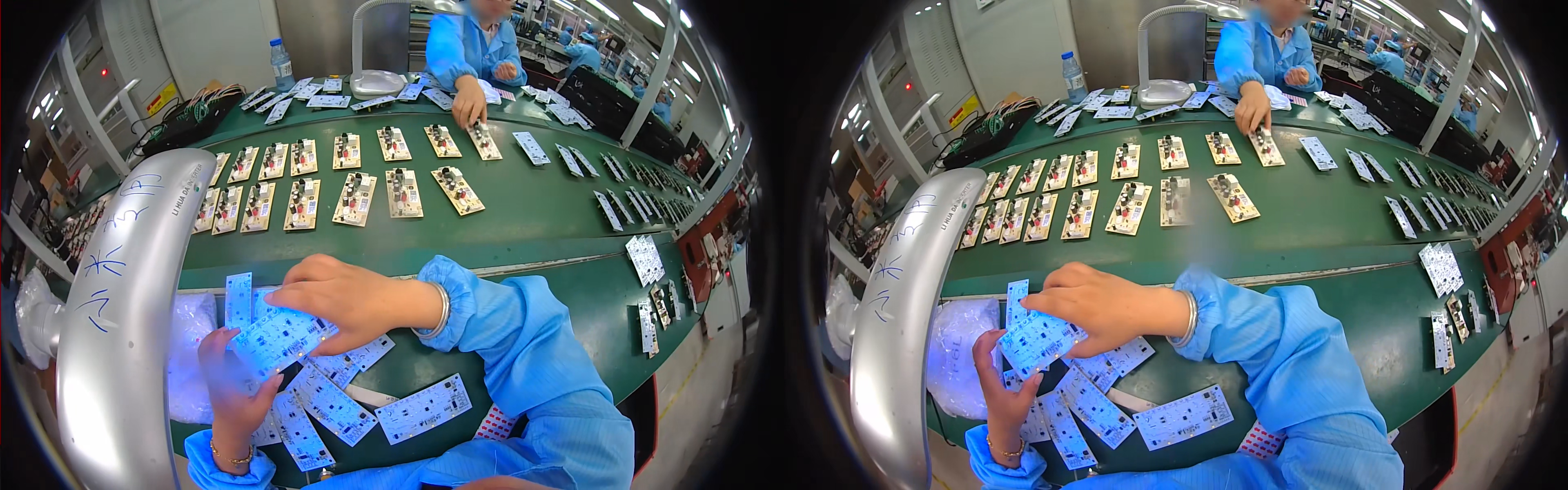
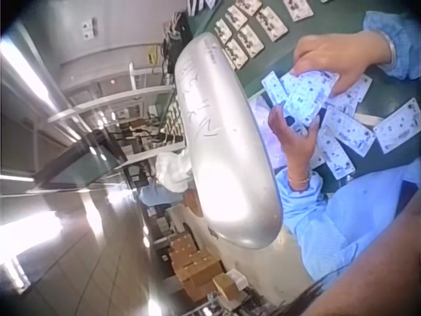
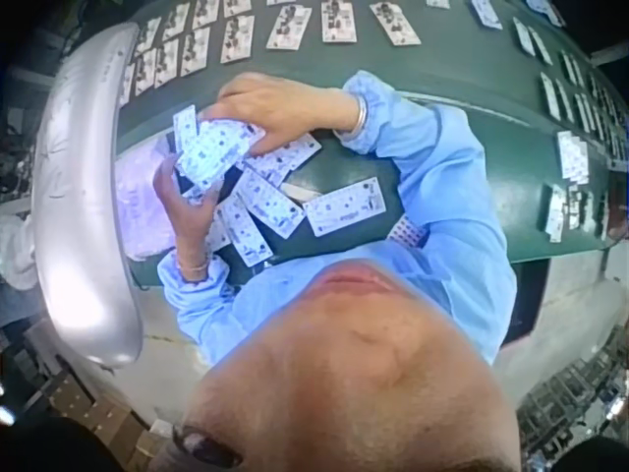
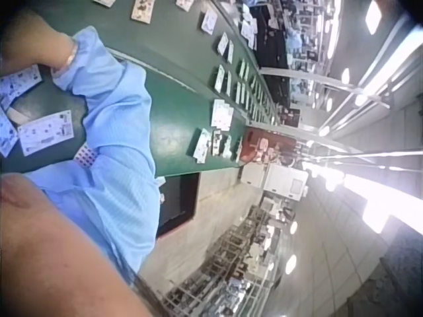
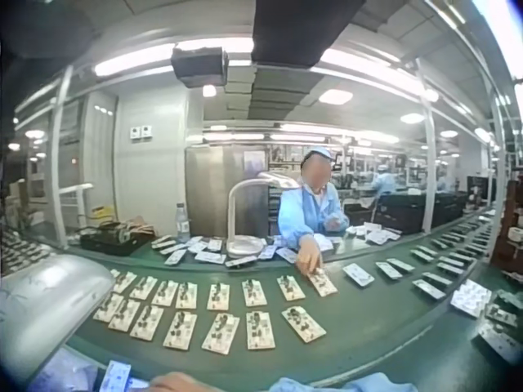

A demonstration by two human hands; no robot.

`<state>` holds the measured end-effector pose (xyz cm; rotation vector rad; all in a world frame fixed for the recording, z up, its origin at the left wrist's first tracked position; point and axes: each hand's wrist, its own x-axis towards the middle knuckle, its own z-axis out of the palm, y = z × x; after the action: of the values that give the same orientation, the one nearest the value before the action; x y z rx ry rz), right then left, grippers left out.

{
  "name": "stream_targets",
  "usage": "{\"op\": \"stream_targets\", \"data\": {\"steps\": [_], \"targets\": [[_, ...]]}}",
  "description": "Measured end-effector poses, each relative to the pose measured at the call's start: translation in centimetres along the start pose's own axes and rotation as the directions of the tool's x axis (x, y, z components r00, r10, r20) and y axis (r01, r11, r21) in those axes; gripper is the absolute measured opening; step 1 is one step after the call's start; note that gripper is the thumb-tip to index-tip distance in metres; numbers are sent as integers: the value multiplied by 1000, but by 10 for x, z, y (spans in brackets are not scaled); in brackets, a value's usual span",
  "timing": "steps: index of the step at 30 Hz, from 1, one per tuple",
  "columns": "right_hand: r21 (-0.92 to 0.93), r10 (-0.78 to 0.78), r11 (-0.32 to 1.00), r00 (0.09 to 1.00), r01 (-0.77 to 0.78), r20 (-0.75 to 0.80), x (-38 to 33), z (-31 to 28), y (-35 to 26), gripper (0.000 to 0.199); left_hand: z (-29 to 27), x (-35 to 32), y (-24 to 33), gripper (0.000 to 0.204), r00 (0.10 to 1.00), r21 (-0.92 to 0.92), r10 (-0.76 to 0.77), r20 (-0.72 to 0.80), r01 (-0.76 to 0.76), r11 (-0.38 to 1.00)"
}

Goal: Inspecting and sorting printed circuit boards on an assembly line conveyor.

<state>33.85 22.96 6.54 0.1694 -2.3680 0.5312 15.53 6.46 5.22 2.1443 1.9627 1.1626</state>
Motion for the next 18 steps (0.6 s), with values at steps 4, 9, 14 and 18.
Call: {"op": "stream_targets", "data": {"steps": [4,9,14,18], "targets": [[23,2,1000,1000,-3,19,-2,-1,-2,68,-1,3,6,66,1000,2,25,-3,-25,1000],[86,28,996,998,-33,58,-4,-4,-5,69,-4,1,1,73,998,-98,39,50,-34,995],[10,22,1000,1000,-22,-20,-4,-12,-3,75,-7,0,0,90,981,73,194,-17,-192,979],[-13,10,1000,995,-11,-103,-11,-12,2,76,-3,-2,0,88,977,67,196,-89,-190,979]]}}
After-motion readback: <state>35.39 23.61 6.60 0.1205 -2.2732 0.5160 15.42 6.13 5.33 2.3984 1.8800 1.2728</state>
